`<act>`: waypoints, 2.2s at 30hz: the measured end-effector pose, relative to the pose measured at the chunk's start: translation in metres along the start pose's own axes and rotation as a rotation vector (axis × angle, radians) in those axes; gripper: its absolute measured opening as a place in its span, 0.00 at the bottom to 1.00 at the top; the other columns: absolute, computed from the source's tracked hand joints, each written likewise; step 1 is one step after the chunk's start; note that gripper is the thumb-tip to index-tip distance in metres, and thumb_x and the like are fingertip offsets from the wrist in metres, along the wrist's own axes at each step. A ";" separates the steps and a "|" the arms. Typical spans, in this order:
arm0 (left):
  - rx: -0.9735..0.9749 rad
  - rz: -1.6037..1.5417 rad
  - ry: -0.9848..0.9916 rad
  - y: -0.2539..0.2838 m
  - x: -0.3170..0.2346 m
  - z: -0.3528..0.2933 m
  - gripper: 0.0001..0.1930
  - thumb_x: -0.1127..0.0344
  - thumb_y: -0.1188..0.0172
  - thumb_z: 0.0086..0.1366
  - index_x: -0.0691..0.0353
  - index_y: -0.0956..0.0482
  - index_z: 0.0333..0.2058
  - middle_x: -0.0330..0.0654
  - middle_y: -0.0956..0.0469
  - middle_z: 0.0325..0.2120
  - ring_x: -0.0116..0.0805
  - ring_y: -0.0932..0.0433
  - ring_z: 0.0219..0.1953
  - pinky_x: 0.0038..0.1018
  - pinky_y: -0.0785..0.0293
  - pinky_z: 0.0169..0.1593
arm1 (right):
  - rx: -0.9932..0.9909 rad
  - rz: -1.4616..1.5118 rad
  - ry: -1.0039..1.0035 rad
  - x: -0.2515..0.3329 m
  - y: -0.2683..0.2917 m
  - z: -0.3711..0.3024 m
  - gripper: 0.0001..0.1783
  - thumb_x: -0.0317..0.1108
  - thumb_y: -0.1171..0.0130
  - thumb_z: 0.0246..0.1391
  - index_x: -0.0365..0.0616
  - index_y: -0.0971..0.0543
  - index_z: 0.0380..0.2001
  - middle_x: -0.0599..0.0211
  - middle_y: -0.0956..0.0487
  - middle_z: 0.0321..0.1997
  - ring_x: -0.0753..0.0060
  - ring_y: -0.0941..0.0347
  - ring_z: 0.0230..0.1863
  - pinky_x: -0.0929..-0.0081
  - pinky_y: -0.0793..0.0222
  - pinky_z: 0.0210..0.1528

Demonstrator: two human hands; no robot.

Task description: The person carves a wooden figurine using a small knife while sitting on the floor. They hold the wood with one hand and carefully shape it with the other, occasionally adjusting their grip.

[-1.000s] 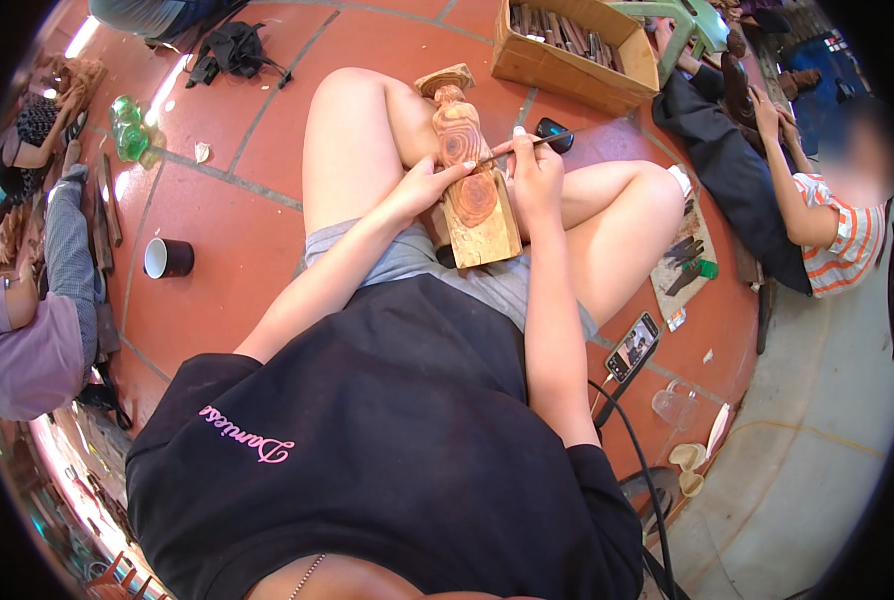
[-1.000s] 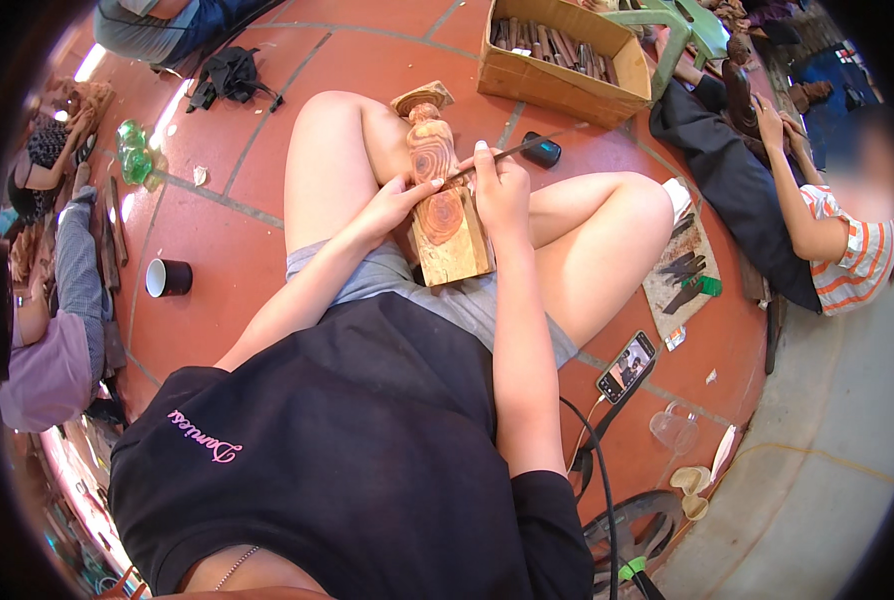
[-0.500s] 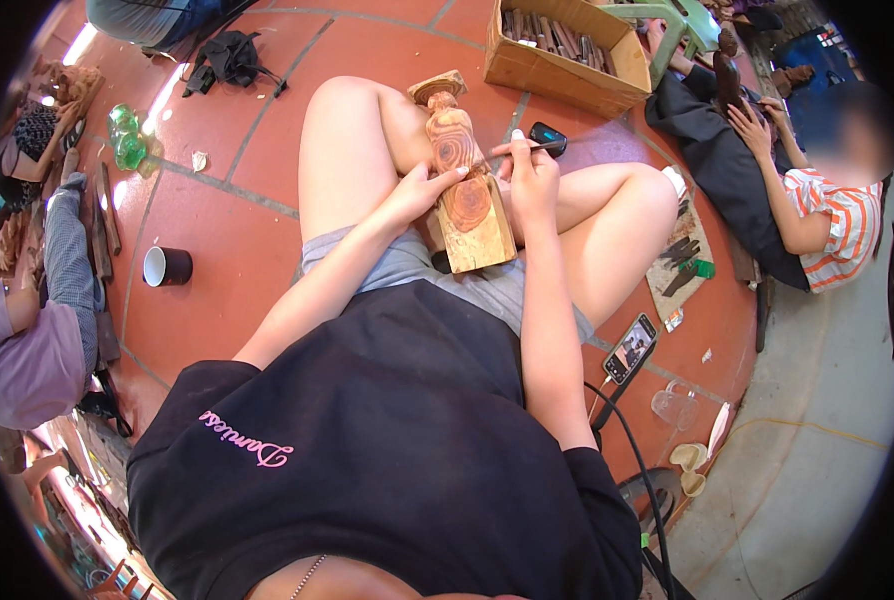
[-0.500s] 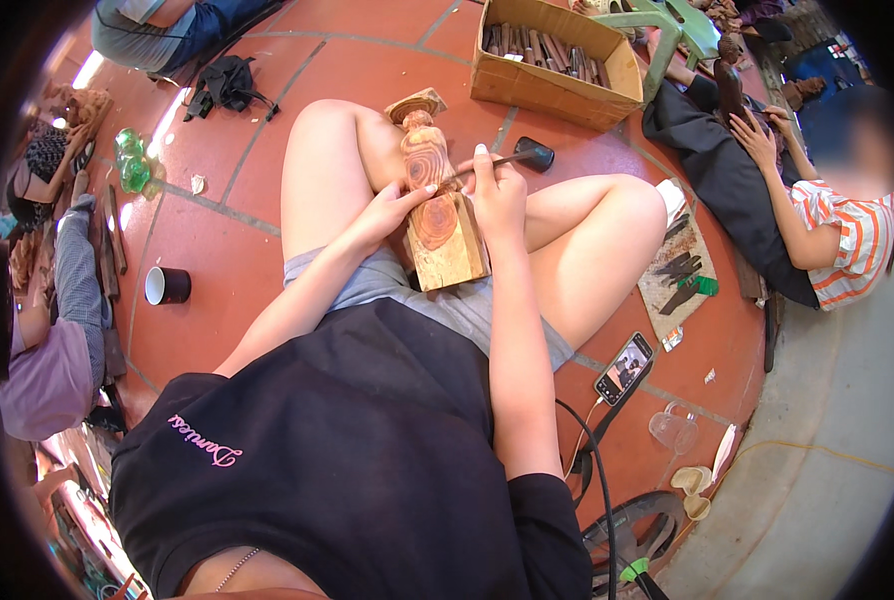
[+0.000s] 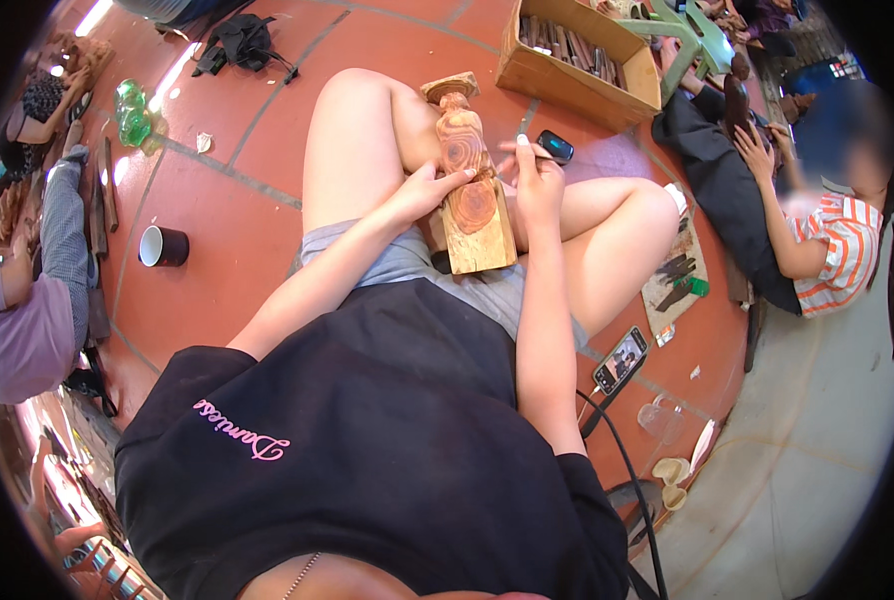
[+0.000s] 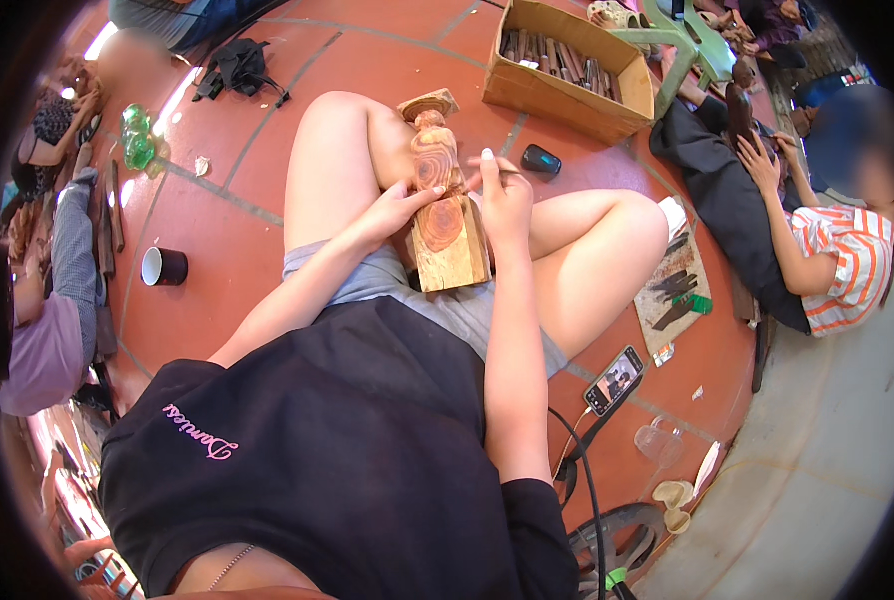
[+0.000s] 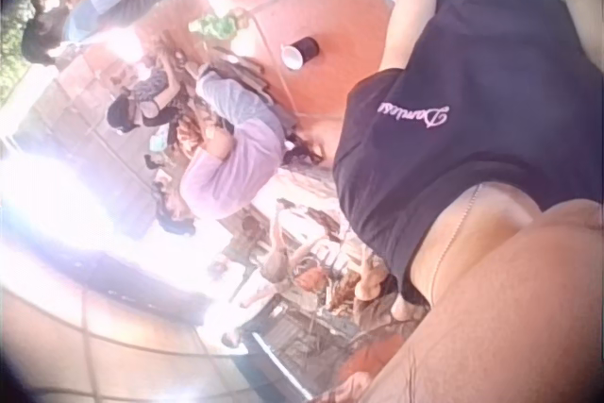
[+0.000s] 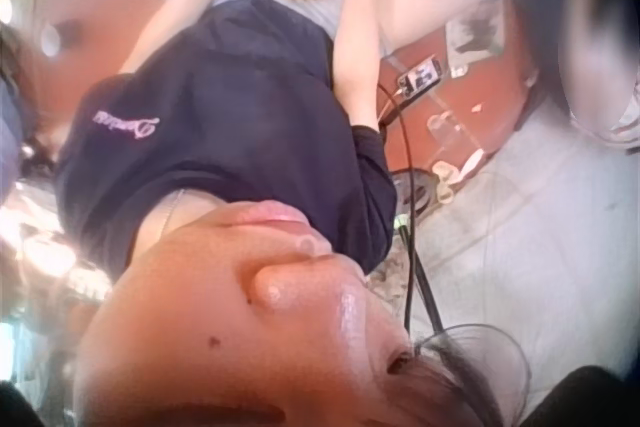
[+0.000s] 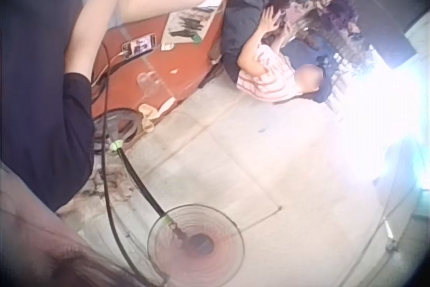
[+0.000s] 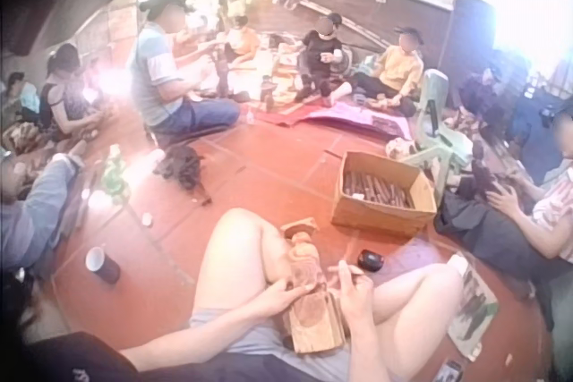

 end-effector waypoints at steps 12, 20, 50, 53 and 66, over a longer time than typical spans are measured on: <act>-0.049 0.281 -0.127 -0.001 -0.037 -0.027 0.28 0.50 0.41 0.65 0.64 0.30 0.55 0.41 0.24 0.49 0.30 0.28 0.51 0.32 0.31 0.56 | -0.002 0.035 -0.060 -0.002 -0.009 -0.001 0.19 0.43 0.52 0.67 0.40 0.21 0.32 0.77 0.28 0.21 0.87 0.37 0.22 0.85 0.42 0.25; -0.078 0.202 -0.059 -0.001 -0.018 -0.023 0.31 0.48 0.37 0.62 0.68 0.30 0.53 0.46 0.21 0.43 0.29 0.25 0.44 0.26 0.27 0.48 | -0.020 0.002 0.011 0.012 -0.015 -0.007 0.25 0.45 0.53 0.67 0.36 0.24 0.22 0.73 0.32 0.13 0.86 0.41 0.15 0.84 0.47 0.19; 0.020 0.007 -0.035 -0.003 -0.010 -0.012 0.23 0.59 0.42 0.67 0.70 0.31 0.54 0.43 0.24 0.48 0.29 0.26 0.49 0.27 0.28 0.52 | 0.070 -0.121 -0.118 -0.001 0.000 -0.005 0.24 0.49 0.50 0.64 0.37 0.21 0.28 0.68 0.25 0.17 0.78 0.29 0.20 0.77 0.35 0.23; 0.008 0.055 -0.018 -0.003 -0.008 -0.009 0.23 0.59 0.44 0.68 0.69 0.32 0.55 0.43 0.24 0.47 0.28 0.26 0.48 0.26 0.29 0.52 | -0.061 -0.054 0.096 0.018 -0.007 -0.009 0.26 0.49 0.50 0.64 0.37 0.21 0.24 0.68 0.26 0.14 0.78 0.30 0.18 0.75 0.36 0.22; 0.030 0.060 -0.025 0.001 -0.005 -0.007 0.25 0.58 0.42 0.67 0.71 0.33 0.54 0.45 0.24 0.47 0.29 0.25 0.47 0.25 0.28 0.51 | -0.006 -0.046 -0.058 0.001 0.000 -0.007 0.23 0.44 0.50 0.65 0.36 0.21 0.25 0.72 0.28 0.16 0.85 0.36 0.19 0.83 0.41 0.23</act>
Point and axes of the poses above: each hand's wrist, its own z-axis towards the middle knuckle, its own y-axis out of the back of the hand, x = y × z, the point moved 2 cm from there along z, towards the middle knuckle
